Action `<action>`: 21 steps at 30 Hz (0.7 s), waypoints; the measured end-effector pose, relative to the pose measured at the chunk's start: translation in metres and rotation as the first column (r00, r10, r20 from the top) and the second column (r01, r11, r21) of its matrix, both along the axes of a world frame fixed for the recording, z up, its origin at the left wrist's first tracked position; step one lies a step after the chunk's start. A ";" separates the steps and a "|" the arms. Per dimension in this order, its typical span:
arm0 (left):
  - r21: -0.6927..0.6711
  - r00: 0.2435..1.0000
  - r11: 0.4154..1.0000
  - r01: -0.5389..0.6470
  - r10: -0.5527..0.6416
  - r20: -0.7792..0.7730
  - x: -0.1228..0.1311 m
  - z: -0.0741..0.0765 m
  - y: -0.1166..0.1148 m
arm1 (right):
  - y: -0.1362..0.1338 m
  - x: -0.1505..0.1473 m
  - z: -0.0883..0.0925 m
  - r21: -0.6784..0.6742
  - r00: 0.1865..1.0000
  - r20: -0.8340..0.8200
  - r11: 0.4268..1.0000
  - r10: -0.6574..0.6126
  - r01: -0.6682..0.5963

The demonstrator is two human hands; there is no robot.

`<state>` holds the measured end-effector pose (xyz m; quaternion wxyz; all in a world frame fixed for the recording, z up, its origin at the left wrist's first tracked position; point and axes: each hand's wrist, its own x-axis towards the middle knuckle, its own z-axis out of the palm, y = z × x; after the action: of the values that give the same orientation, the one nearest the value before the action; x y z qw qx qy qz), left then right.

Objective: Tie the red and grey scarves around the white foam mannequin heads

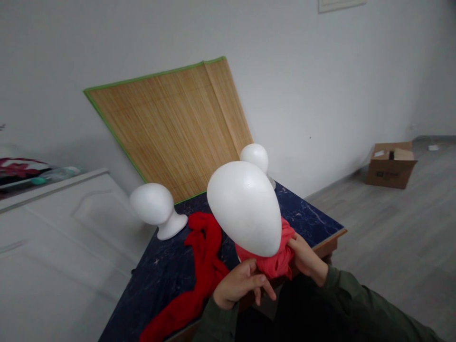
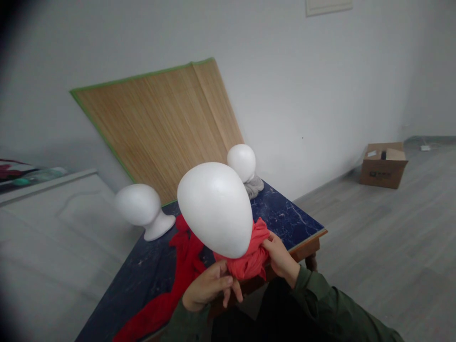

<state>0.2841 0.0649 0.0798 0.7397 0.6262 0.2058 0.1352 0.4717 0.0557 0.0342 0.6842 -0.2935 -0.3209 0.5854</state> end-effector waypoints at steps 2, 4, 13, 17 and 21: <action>-0.113 0.985 0.992 -0.060 0.077 0.156 0.006 -0.011 0.000 | 0.008 0.001 -0.007 0.052 0.990 0.005 0.988 -0.144 0.144; -0.265 0.952 0.962 -0.064 0.138 0.272 0.010 -0.022 0.000 | 0.017 0.004 -0.013 0.090 0.957 0.019 0.954 -0.288 0.286; -0.319 0.985 0.936 0.147 -0.107 0.139 0.003 -0.026 -0.020 | 0.092 0.069 -0.014 -0.007 0.769 0.106 0.773 -0.630 0.634; 0.040 0.951 0.972 -0.233 0.236 -0.198 -0.019 -0.014 0.004 | 0.131 0.083 -0.011 -0.028 0.739 0.206 0.751 -0.642 0.660; 0.670 0.615 0.542 -0.508 0.773 -0.158 -0.053 -0.012 0.059 | 0.144 0.079 -0.015 0.010 0.660 0.376 0.715 -0.650 0.699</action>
<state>0.2310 0.1241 0.0678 0.3462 0.7023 0.5370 0.3140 0.5512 0.1995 0.0191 0.7616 -0.5371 -0.2657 0.2469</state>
